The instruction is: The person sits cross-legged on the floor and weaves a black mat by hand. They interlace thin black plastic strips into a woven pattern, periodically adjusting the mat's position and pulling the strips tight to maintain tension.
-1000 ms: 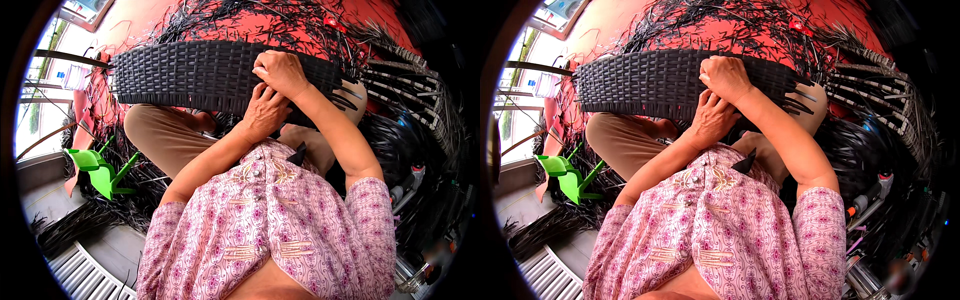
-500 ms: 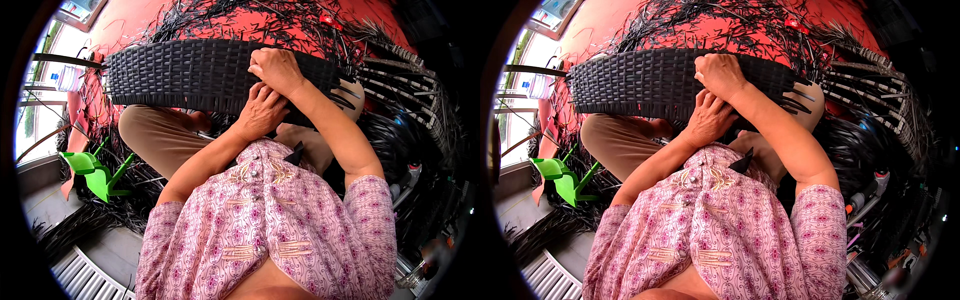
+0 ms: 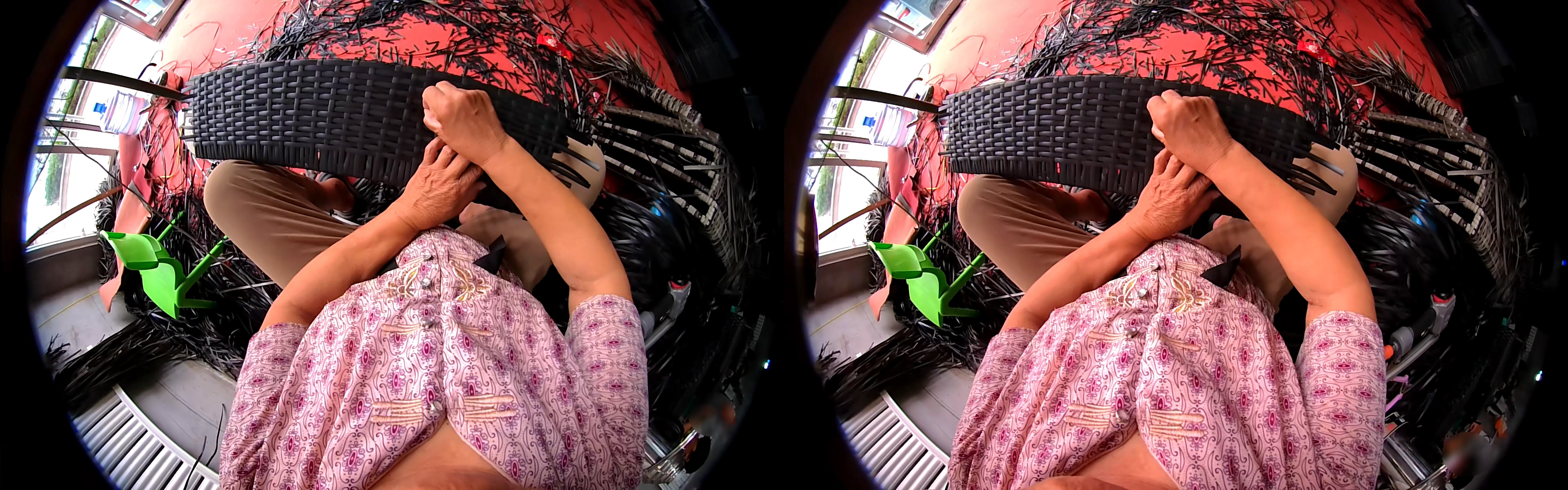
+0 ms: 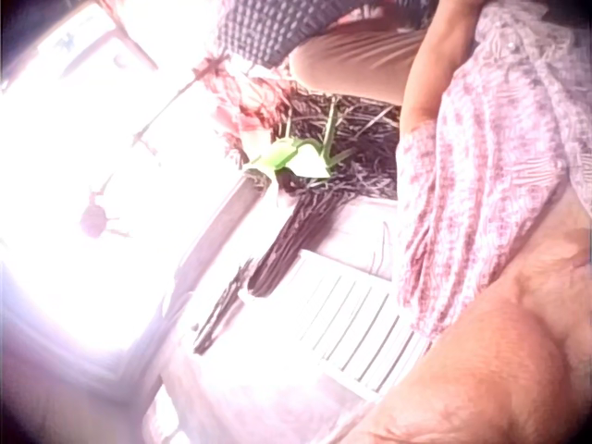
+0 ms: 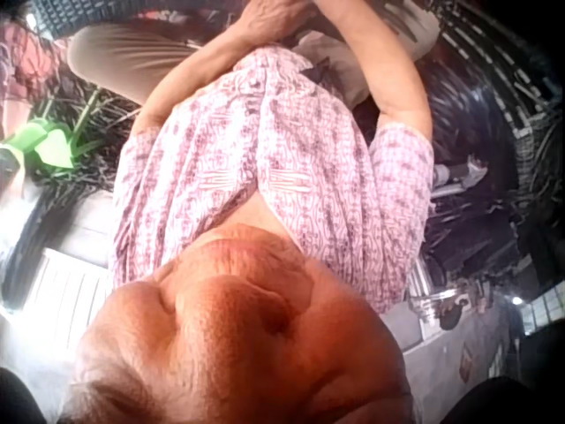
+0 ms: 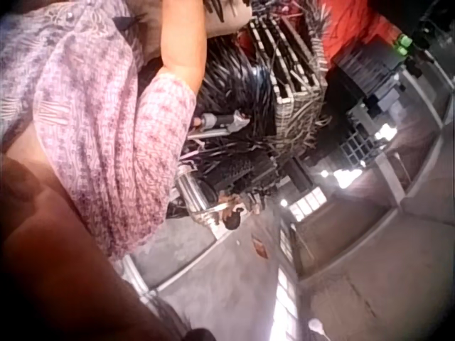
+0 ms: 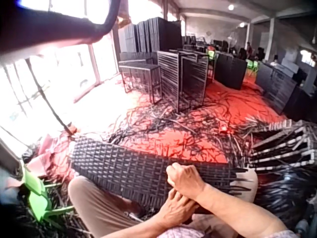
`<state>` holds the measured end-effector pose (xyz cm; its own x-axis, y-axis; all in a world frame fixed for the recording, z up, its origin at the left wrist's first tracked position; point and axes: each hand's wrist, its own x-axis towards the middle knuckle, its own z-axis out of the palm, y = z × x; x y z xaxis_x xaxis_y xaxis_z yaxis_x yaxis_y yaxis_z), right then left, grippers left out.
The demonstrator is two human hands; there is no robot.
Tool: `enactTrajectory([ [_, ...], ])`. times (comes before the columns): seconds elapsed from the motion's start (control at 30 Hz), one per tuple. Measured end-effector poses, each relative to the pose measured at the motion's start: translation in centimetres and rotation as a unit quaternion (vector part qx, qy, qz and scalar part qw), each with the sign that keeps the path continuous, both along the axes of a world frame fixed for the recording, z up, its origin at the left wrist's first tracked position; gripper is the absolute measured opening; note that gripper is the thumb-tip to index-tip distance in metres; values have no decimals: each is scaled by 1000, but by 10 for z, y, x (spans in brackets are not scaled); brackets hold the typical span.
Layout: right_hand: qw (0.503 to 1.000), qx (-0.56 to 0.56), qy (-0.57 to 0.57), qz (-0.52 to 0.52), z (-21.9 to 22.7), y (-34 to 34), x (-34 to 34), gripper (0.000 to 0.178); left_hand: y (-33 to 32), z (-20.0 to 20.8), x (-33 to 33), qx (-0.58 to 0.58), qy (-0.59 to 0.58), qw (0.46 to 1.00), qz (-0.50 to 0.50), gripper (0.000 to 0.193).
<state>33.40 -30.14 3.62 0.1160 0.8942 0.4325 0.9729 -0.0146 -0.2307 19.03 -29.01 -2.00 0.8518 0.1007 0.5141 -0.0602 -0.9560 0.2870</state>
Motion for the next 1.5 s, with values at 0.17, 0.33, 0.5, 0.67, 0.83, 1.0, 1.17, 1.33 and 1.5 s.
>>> enactTrajectory([
  [0.17,999,24,28,8,0,-2,11,14,7,14,-5,-77,-70,995,-10,36],
  [0.33,989,45,141,15,7,-7,9,11,45,26,-30,-50,-119,982,139,23],
  [0.5,985,52,162,1,6,-7,8,14,70,23,-47,-20,-126,973,194,24],
  [0.67,975,75,208,-3,6,-9,6,14,83,27,-56,26,-93,967,234,28],
  [0.83,976,99,194,-4,1,-11,3,14,90,28,-52,19,-88,968,235,26],
  [1.0,993,108,21,-37,-4,-21,-30,17,95,23,-50,21,-75,972,224,27],
  [1.17,987,108,-60,-104,-19,-20,-53,15,99,21,-43,51,-68,977,193,26],
  [1.33,982,134,-66,-120,-29,-20,-56,11,95,23,-38,47,-62,980,181,25],
  [1.5,985,102,-57,-130,-26,-22,-60,12,95,20,-36,46,-62,981,180,23],
])
